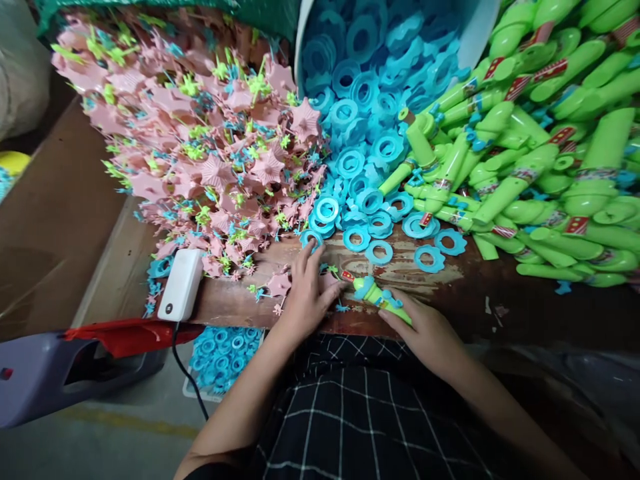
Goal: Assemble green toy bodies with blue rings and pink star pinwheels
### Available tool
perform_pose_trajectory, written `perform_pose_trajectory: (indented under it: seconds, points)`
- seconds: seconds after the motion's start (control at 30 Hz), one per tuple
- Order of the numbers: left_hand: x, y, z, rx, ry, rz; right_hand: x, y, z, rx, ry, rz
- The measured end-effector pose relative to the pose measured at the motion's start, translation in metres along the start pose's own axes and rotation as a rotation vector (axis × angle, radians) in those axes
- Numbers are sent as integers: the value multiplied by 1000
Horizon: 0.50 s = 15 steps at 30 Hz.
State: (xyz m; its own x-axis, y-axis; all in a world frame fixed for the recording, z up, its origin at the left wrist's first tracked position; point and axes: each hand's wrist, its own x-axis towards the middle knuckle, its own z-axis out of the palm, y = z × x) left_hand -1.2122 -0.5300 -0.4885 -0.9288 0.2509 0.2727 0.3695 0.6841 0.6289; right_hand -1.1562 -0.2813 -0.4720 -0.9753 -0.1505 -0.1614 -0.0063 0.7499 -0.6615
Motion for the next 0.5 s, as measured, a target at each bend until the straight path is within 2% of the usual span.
perform_pose_trajectory:
  seconds: [0.07,0.13,0.23,0.3,0.4,0.5]
  points:
    - [-2,0,-6,8,-24,-81,-3,3,-4,-10,34,29]
    - [-5,-1,-12,62,-72,-107,-6,4,-5,9,41,42]
    - [-6,-1,-12,134,-141,-22,-8,1,-2,40,28,2]
    - [-7,2,-6,146,-128,38,-10,0,-2,-5,34,-20]
    - [-9,8,7,-4,-149,58,-12,2,-8,-113,48,-4]
    - [-8,14,16,-193,-163,-4,-13,8,-19,-121,40,38]
